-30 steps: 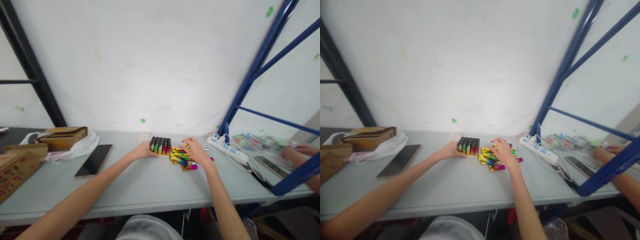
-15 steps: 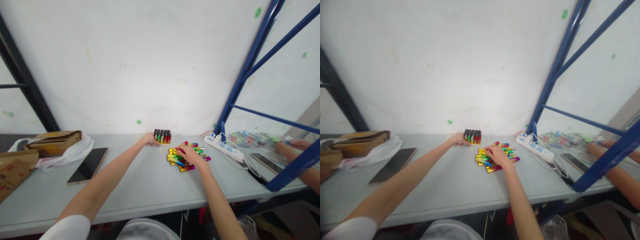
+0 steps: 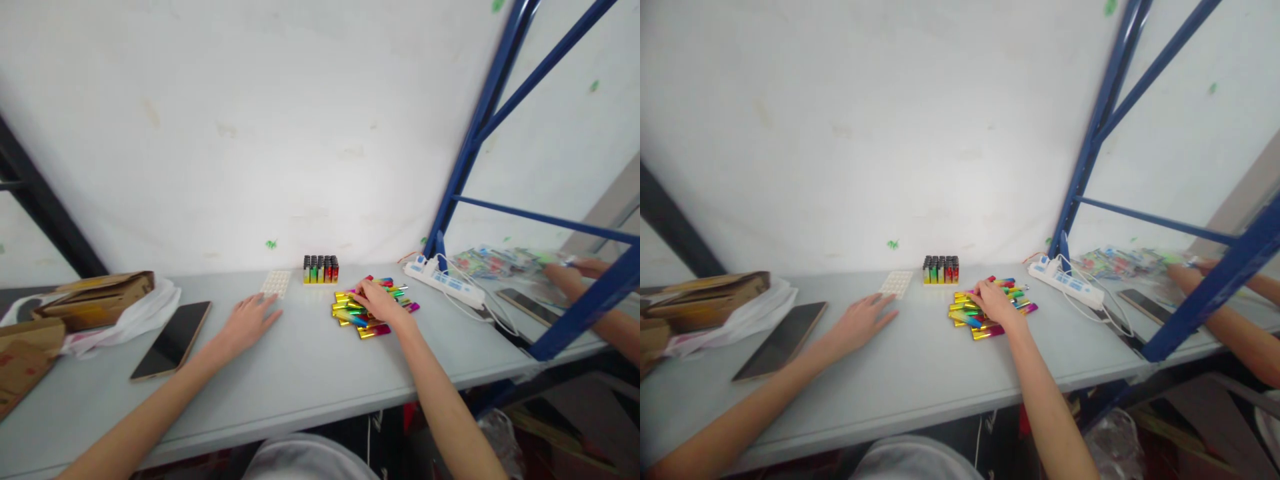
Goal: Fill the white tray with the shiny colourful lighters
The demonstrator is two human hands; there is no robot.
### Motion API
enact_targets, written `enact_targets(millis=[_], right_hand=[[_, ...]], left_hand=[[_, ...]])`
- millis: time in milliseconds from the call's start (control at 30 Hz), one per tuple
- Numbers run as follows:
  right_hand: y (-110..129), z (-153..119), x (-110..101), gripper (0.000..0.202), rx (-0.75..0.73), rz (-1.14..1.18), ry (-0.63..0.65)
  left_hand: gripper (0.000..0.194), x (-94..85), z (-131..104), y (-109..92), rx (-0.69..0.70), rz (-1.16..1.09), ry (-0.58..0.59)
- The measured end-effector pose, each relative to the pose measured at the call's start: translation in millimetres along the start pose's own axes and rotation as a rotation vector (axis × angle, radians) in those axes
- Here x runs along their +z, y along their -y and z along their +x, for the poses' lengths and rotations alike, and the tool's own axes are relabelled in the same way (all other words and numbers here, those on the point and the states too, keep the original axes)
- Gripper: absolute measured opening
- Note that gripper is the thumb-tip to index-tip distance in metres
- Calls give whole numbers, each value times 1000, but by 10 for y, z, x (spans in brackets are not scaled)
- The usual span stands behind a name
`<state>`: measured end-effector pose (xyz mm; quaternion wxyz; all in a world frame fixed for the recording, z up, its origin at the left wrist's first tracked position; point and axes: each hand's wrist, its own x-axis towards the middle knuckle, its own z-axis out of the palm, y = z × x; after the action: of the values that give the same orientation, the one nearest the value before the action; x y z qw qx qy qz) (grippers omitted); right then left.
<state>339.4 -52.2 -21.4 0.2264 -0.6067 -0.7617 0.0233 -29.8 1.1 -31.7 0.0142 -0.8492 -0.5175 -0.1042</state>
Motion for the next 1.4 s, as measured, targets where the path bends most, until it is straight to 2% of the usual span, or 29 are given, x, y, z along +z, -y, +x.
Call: enact_targets(millis=[167, 233, 300, 433, 533, 600, 667, 733, 767, 867, 967, 1067, 1200, 1400], right_hand=[[47, 40, -14, 15, 31, 152, -139], [82, 53, -17, 16, 24, 232, -213], [123, 58, -9, 17, 37, 327, -247], [205, 53, 29, 26, 128, 608, -174], [258, 67, 41, 37, 189, 764, -186], [289, 86, 33, 40, 205, 760, -269], [321, 103, 22, 38, 218, 738, -341], [367, 112, 19, 37, 251, 854, -341], [398, 114, 21, 37, 269, 968, -318], [525, 112, 33, 37, 285, 1300, -261], [661, 114, 32, 34, 269, 1435, -240], [747, 117, 21, 38, 274, 1472, -254], [784, 112, 10, 46, 264, 1447, -296], [849, 79, -8, 51, 249, 1458, -189]], left_hand=[[40, -17, -558, 74, 100, -253, -51], [35, -24, -700, 40, 152, -307, -89], [27, -50, -742, -2, 222, -337, -88], [18, -182, -536, -90, 327, -376, -79], [26, -265, -259, -163, 396, -409, -18], [37, -264, -81, -196, 448, -419, 20], [60, -215, 63, -199, 476, -418, 30], [82, -135, 165, -170, 463, -405, 4], [86, -88, 201, -145, 452, -400, -3], [74, 43, 265, -68, 407, -389, -5], [68, 122, 290, -55, 371, -409, -73], [70, 136, 297, -135, 363, -433, -105], [71, 141, 296, -313, 378, -443, -48], [68, 234, 223, -499, 379, -466, -73]])
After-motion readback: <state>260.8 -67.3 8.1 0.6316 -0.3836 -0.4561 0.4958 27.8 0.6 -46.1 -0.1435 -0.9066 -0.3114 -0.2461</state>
